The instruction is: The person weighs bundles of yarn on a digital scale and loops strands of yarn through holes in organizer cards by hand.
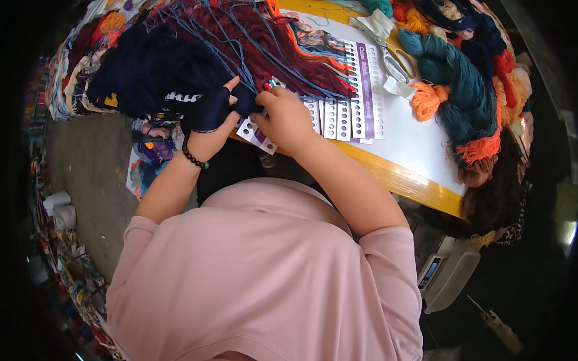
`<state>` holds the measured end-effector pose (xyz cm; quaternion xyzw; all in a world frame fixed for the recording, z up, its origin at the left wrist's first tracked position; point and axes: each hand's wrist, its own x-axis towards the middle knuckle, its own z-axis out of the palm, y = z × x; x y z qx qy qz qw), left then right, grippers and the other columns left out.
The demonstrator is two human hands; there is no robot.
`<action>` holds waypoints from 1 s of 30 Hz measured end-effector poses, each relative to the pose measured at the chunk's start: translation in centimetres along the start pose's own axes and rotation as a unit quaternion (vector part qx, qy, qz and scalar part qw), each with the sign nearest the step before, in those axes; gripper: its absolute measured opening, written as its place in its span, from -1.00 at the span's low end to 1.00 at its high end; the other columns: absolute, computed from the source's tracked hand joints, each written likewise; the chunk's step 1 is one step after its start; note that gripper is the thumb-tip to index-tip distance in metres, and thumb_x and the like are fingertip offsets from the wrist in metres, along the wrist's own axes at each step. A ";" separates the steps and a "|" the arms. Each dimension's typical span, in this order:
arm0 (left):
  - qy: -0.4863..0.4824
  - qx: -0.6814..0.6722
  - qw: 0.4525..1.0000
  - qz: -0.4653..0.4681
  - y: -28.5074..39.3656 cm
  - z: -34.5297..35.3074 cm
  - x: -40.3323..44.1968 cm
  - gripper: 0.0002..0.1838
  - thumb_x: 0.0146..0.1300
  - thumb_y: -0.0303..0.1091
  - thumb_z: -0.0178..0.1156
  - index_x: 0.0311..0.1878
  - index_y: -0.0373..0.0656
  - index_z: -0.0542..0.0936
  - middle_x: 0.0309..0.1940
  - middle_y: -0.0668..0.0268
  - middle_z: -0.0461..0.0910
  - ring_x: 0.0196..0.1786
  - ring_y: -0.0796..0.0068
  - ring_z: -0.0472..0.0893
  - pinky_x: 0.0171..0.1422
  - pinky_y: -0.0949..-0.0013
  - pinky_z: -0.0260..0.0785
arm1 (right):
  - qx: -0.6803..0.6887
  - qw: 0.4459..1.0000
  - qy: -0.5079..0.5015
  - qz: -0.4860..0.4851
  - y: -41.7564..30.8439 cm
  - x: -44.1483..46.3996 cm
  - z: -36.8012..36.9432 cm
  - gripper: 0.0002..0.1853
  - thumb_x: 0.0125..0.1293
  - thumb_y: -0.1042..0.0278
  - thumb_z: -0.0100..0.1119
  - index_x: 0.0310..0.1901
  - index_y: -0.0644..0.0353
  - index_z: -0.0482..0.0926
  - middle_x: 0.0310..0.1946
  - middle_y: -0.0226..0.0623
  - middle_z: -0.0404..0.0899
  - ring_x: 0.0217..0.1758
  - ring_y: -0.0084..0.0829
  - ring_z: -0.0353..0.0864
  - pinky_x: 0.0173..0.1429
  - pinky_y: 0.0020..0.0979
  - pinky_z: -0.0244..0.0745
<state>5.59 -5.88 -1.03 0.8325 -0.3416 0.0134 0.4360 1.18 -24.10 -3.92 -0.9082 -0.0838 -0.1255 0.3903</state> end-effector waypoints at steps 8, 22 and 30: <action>-0.076 -0.036 0.996 -0.006 -1.4 2.3 -0.1 -0.41 0.20 -0.49 0.19 0.32 -0.25 0.31 -0.28 0.33 0.59 -0.18 0.54 0.53 0.04 0.45 0.33 | 0.023 0.997 0.014 0.071 1.5 -1.9 -3.7 -0.84 0.03 0.46 0.18 -0.31 0.24 0.51 -0.41 -0.08 0.52 -0.34 -0.07 0.55 -0.25 -0.17 0.45; -0.137 -0.060 0.984 -0.100 -0.6 4.4 0.7 -0.05 0.00 -0.28 0.45 0.40 -0.29 0.12 -0.33 0.37 0.52 -0.36 0.64 0.44 -0.18 0.50 0.39 | 0.328 0.924 -0.049 0.191 4.6 -2.9 -2.5 -0.89 0.27 0.50 0.13 -0.18 0.20 0.44 -0.43 -0.48 0.47 -0.41 -0.72 0.35 -0.31 -0.61 0.33; -0.141 -0.017 0.988 -0.065 -0.9 4.5 1.0 -0.06 -0.01 -0.30 0.45 0.39 -0.30 0.14 -0.18 0.28 0.56 -0.16 0.59 0.55 -0.04 0.48 0.41 | 0.250 0.942 -0.114 0.193 4.4 -2.8 -3.6 -0.87 0.31 0.56 0.04 -0.16 0.18 0.35 -0.36 -0.53 0.40 -0.30 -0.75 0.32 -0.21 -0.66 0.26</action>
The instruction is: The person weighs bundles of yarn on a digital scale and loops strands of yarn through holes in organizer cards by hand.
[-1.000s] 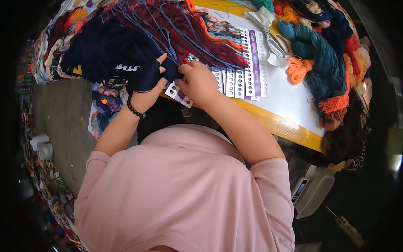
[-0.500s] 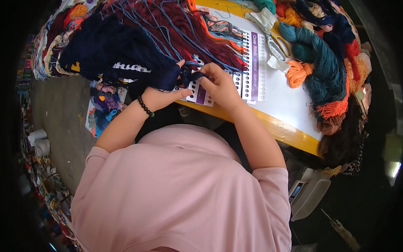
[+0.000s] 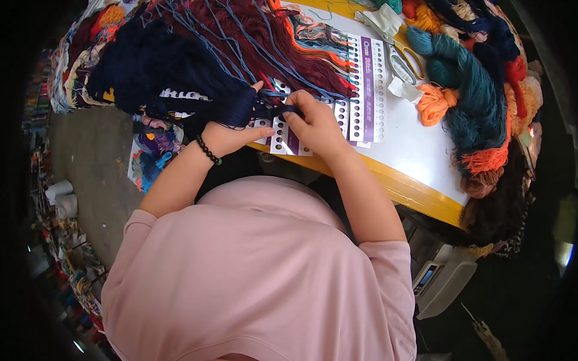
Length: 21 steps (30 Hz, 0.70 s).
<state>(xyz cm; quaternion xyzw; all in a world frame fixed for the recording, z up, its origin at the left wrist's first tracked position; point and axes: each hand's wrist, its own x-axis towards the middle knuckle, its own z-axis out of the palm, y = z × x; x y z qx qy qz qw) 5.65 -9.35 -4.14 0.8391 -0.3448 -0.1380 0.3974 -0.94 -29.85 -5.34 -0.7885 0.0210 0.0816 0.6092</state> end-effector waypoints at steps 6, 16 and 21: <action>-0.002 -0.007 1.000 -0.011 0.0 -0.1 -0.1 -0.05 -0.04 -0.28 0.47 0.38 -0.29 0.16 -0.11 0.20 0.56 -0.08 0.48 0.57 0.03 0.42 0.41 | 0.166 0.986 0.004 -0.022 1.6 0.3 -0.1 -0.74 0.20 0.47 0.19 -0.09 0.11 0.39 -0.44 -0.43 0.50 -0.43 -0.72 0.41 -0.39 -0.59 0.33; -0.006 0.102 0.994 0.040 1.3 -1.1 -0.3 -0.13 -0.02 -0.35 0.41 0.37 -0.24 0.20 -0.10 0.12 0.54 -0.06 0.30 0.58 0.05 0.33 0.39 | -0.292 0.921 0.108 -0.233 -0.1 0.3 2.2 -0.78 0.05 0.23 0.31 -0.23 0.00 0.69 -0.43 -0.31 0.59 -0.40 -0.27 0.58 -0.33 -0.28 0.50; 0.079 -0.017 0.997 -0.012 -0.7 -5.5 -1.8 -0.48 0.23 -0.49 0.08 0.30 -0.13 0.36 -0.11 0.24 0.55 -0.14 0.42 0.52 0.01 0.40 0.37 | -0.266 0.938 0.120 -0.189 -0.4 0.3 2.4 -0.81 0.09 0.24 0.29 -0.24 0.01 0.70 -0.36 -0.33 0.58 -0.37 -0.28 0.59 -0.31 -0.32 0.50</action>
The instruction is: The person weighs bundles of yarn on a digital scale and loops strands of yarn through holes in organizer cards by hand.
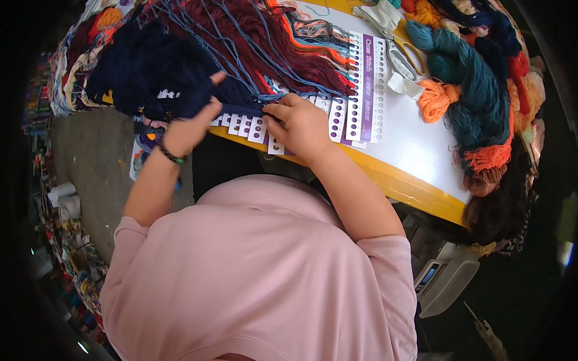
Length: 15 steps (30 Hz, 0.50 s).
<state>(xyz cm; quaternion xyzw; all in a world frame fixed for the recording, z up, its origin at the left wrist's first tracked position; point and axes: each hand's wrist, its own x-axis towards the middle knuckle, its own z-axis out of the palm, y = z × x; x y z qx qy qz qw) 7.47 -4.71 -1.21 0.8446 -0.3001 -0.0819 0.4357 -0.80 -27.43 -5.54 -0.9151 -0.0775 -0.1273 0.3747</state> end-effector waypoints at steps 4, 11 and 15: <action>-0.041 -0.224 0.940 -0.253 1.1 -5.3 0.6 -0.40 0.24 -0.42 0.12 0.38 0.00 0.30 -0.44 0.52 0.40 -0.45 0.78 0.30 -0.36 0.67 0.17 | 0.038 0.998 -0.004 0.046 0.0 0.0 0.1 -0.81 0.11 0.22 0.26 -0.26 0.03 0.70 -0.33 -0.32 0.59 -0.31 -0.24 0.60 -0.25 -0.29 0.52; -0.004 -0.255 0.933 -0.254 1.3 -14.0 3.5 -0.42 0.24 -0.31 0.20 0.35 0.06 0.34 -0.53 0.54 0.42 -0.55 0.83 0.26 -0.47 0.72 0.10 | 0.034 0.998 0.004 0.043 0.0 -0.4 0.2 -0.80 0.12 0.28 0.26 -0.22 0.09 0.70 -0.30 -0.30 0.60 -0.33 -0.28 0.61 -0.23 -0.35 0.51; 0.170 -0.461 0.854 -0.172 -2.6 -19.2 5.0 -0.56 0.28 -0.22 0.22 0.20 -0.04 0.43 -0.27 0.48 0.54 -0.38 0.67 0.49 -0.25 0.54 0.42 | 0.020 0.998 -0.008 0.052 -0.5 -0.3 0.2 -0.78 0.13 0.31 0.28 -0.18 0.15 0.69 -0.31 -0.27 0.59 -0.37 -0.32 0.60 -0.25 -0.40 0.50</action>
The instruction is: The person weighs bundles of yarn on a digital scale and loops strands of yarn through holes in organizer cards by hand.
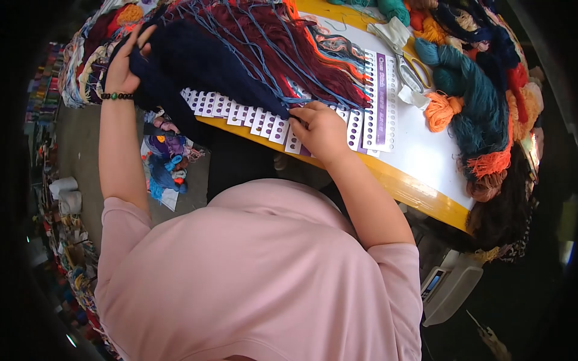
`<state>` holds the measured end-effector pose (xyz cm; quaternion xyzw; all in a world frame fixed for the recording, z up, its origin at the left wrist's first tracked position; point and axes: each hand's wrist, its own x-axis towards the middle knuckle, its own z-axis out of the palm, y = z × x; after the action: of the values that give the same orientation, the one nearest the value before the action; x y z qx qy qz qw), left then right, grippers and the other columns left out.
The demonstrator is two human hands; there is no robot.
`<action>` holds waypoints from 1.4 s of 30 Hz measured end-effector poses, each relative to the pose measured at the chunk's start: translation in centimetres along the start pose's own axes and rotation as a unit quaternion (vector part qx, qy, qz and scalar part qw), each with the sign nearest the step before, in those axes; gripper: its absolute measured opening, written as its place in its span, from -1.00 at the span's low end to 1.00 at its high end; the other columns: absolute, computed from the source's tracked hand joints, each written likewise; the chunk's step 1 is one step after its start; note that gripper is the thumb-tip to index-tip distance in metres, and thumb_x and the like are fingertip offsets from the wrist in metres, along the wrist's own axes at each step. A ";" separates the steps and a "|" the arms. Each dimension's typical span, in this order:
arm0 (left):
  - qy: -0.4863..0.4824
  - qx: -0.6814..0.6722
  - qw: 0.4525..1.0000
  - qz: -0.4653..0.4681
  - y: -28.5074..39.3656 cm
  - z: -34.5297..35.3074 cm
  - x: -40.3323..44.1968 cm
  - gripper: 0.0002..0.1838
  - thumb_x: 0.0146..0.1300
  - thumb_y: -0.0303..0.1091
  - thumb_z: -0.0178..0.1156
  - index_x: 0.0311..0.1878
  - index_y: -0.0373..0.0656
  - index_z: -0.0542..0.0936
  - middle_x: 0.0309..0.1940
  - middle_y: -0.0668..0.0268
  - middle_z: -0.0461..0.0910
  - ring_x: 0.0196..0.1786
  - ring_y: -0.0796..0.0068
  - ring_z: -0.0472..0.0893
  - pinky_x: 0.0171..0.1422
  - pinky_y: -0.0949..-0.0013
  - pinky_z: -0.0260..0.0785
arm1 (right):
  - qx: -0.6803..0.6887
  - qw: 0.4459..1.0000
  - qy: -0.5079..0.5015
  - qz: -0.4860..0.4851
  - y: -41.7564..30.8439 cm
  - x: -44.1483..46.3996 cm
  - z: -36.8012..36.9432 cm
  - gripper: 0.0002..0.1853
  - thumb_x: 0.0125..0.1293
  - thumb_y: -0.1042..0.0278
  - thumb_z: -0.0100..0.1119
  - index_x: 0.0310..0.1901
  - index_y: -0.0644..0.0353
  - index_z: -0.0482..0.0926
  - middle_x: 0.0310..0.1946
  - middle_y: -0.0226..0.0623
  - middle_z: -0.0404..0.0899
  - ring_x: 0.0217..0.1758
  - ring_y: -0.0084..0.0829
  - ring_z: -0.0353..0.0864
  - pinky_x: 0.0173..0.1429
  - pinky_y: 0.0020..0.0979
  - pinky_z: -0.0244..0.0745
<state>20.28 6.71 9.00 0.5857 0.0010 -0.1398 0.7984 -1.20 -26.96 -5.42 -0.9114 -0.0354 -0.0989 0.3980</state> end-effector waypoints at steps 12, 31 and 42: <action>-0.193 -0.058 0.979 0.018 -10.0 6.6 -15.2 -0.50 0.35 -0.30 -0.09 0.28 -0.41 0.31 0.31 0.06 0.32 0.36 0.29 0.31 0.46 0.29 0.03 | 0.183 0.982 -0.027 -0.036 -12.3 -0.1 -2.5 -0.74 0.14 0.37 0.26 -0.12 0.22 0.62 -0.24 -0.14 0.61 -0.20 -0.16 0.62 -0.13 -0.30 0.52; -0.118 -0.076 0.990 -0.001 -11.1 11.0 -17.3 -0.87 0.26 -0.45 0.20 -0.18 -0.26 0.64 -0.27 0.39 0.64 -0.23 0.60 0.58 -0.07 0.52 0.41 | 0.497 0.849 0.025 0.177 -14.2 -2.3 -1.7 -0.88 0.20 0.43 0.28 -0.28 0.29 0.66 -0.49 -0.56 0.57 -0.45 -0.80 0.37 -0.38 -0.67 0.23; -0.101 0.020 0.993 0.064 -12.7 11.4 -17.6 -0.77 0.36 -0.37 0.07 -0.02 -0.27 0.56 -0.15 0.29 0.60 -0.08 0.51 0.55 0.03 0.43 0.39 | 0.625 0.735 0.075 0.251 -14.3 -2.4 -1.6 -0.95 0.22 0.42 0.20 -0.33 0.18 0.59 -0.41 -0.51 0.57 -0.37 -0.70 0.45 -0.22 -0.64 0.31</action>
<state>-1.37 -3.51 3.62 0.5833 -0.1198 -0.1473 0.7898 -5.87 -18.37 5.37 -0.4223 0.1710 -0.0191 0.8899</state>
